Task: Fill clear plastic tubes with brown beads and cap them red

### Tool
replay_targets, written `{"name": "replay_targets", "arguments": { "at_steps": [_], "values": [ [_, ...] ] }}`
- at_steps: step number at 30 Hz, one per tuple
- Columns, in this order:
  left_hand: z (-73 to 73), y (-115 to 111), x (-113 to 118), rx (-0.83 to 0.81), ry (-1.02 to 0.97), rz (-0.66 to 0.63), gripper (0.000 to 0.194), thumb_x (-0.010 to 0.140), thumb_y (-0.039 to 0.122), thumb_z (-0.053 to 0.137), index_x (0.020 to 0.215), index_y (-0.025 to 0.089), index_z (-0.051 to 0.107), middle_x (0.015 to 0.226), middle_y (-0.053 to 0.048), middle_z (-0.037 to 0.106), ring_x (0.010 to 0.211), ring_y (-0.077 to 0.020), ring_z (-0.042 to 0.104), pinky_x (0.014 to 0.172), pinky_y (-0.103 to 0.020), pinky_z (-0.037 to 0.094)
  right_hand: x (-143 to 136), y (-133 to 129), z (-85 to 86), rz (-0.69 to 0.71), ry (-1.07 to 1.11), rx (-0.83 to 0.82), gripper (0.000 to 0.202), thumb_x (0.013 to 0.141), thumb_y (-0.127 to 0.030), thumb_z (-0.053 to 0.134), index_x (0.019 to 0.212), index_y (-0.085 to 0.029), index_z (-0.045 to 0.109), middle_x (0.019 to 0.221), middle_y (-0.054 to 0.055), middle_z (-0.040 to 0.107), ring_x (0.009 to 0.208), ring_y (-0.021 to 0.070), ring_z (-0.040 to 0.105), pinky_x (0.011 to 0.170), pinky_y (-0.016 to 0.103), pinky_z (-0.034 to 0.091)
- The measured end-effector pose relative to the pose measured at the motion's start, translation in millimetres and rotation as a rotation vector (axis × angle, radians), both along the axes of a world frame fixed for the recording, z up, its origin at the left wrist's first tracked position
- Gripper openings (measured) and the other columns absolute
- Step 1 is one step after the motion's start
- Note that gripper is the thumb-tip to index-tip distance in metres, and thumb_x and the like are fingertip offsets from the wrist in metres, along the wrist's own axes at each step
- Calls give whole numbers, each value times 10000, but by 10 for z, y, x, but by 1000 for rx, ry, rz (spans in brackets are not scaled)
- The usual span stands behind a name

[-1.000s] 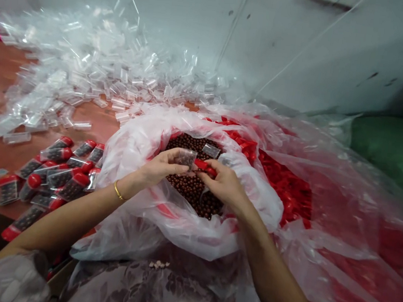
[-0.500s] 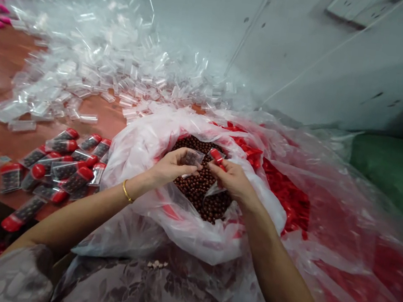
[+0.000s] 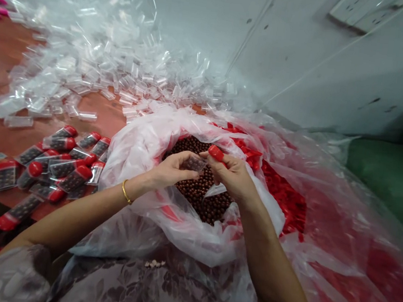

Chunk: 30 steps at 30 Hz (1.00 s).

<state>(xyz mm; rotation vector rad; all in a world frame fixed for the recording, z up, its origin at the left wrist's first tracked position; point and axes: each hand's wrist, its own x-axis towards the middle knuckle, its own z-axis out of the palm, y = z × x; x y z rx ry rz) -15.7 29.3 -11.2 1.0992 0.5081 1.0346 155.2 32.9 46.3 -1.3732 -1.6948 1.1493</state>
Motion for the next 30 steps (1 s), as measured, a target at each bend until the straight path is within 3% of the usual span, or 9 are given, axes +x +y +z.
{"name": "replay_targets", "arguments": {
  "at_steps": [3, 9, 12, 16, 19, 21, 23, 27, 30],
  "values": [
    [35, -43, -31, 61, 0, -11, 381, 662, 252, 808, 962, 140, 603, 917, -34, 642, 847, -130, 597, 823, -281, 448, 60, -53, 13, -20, 118, -22, 512, 708, -648, 673, 873, -163, 687, 444, -95, 335, 384, 58, 304, 397, 218, 281],
    [43, -57, -33, 34, 57, -8, 393, 671, 310, 809, 963, 134, 614, 890, -30, 635, 818, -125, 577, 791, -267, 442, 19, -76, -41, -34, 274, 2, 544, 750, -746, 549, 712, -204, 574, 468, -90, 314, 362, 56, 259, 341, 211, 310],
    [64, -62, -33, 1, 57, -20, 394, 665, 308, 812, 948, 133, 601, 853, -12, 626, 781, -108, 566, 750, -245, 445, 18, -90, -112, -33, 169, 96, 467, 800, -659, 576, 707, -204, 529, 513, -71, 425, 383, 56, 364, 373, 204, 335],
    [113, -95, -52, -19, 126, -48, 395, 689, 333, 778, 958, 137, 564, 800, -1, 611, 677, -89, 542, 619, -220, 423, 70, -111, -176, -37, 35, 189, 312, 835, -502, 613, 925, -206, 569, 633, -57, 544, 432, 72, 462, 414, 210, 382],
    [131, -110, -61, -14, 170, -65, 376, 712, 368, 736, 937, 145, 534, 759, 13, 587, 585, -71, 508, 544, -215, 397, 101, -132, -170, 19, -153, 378, 214, 895, -348, 549, 1043, -204, 605, 814, 3, 654, 622, 113, 593, 591, 250, 502],
    [127, -109, -58, 4, 172, -54, 348, 732, 394, 706, 892, 152, 512, 744, 21, 569, 556, -61, 494, 529, -216, 398, 104, -151, -163, 74, -294, 553, 251, 914, -266, 504, 1127, -200, 619, 1006, 66, 692, 872, 172, 654, 798, 323, 535],
    [110, -104, -49, 23, 166, -39, 343, 755, 430, 675, 857, 160, 488, 727, 26, 554, 541, -56, 481, 520, -214, 393, 100, -172, -177, 99, -417, 693, 321, 925, -218, 458, 1204, -199, 616, 1114, 107, 683, 1021, 215, 644, 906, 377, 518],
    [57, -98, -26, 55, 202, -7, 367, 774, 483, 645, 803, 169, 459, 665, 46, 497, 538, -53, 444, 506, -205, 359, 86, -213, -278, 97, -568, 782, 453, 939, -184, 396, 1373, -201, 524, 1132, 133, 678, 984, 227, 659, 872, 389, 541],
    [31, -104, -16, 71, 243, 27, 387, 778, 516, 628, 802, 165, 466, 657, 47, 473, 552, -63, 424, 500, -208, 336, 66, -249, -367, 136, -508, 765, 473, 950, -194, 396, 1416, -204, 478, 1081, 121, 690, 961, 212, 664, 856, 371, 544]
  ]
}}
